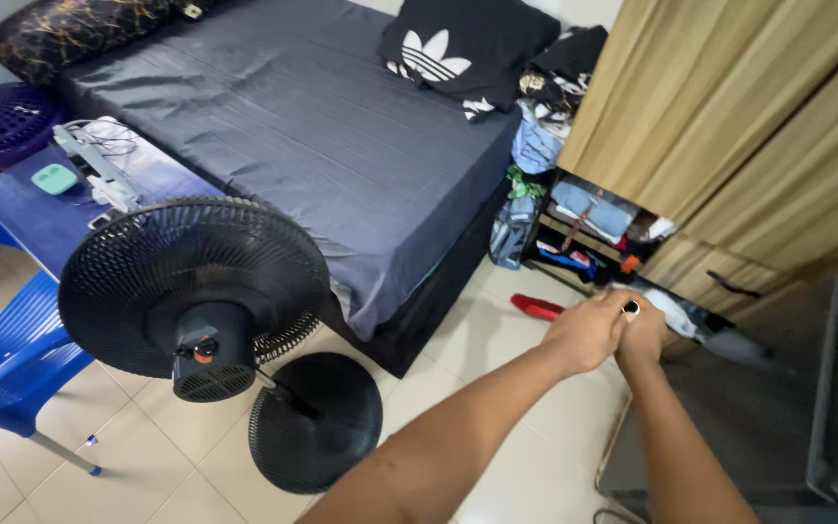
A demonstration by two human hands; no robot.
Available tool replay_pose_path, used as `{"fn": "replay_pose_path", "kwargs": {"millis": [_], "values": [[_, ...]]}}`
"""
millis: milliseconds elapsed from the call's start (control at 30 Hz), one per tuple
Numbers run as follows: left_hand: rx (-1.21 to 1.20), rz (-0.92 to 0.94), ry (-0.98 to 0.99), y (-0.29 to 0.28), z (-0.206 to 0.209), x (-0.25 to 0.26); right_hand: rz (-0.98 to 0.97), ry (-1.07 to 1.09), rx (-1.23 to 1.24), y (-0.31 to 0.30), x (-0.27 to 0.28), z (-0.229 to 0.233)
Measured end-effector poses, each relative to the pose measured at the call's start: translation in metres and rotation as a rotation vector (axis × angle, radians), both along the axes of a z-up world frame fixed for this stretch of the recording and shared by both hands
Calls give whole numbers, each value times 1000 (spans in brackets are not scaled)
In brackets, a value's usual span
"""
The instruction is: The person wipes the surface of a mirror with a cloth, then wipes the handle of a door, and subsequently organizes several pairs of shoes on a rack by hand.
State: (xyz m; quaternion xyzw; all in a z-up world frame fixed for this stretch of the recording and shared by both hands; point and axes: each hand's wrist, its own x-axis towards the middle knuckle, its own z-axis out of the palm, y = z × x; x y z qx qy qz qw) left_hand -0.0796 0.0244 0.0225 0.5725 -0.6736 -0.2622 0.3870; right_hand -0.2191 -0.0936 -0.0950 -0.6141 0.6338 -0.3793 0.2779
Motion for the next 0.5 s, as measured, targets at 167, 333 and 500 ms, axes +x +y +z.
{"fn": "replay_pose_path", "kwargs": {"millis": [167, 333, 500], "values": [[-54, -28, 34, 14, -2, -5, 36, 10, -78, -3, -12, -31], [-248, 19, 109, 19, 6, -5, -21, 162, -125, -8, -4, -19], [-169, -28, 108, 19, 26, 6, -75, 96, 66, 11, 9, 29]]}}
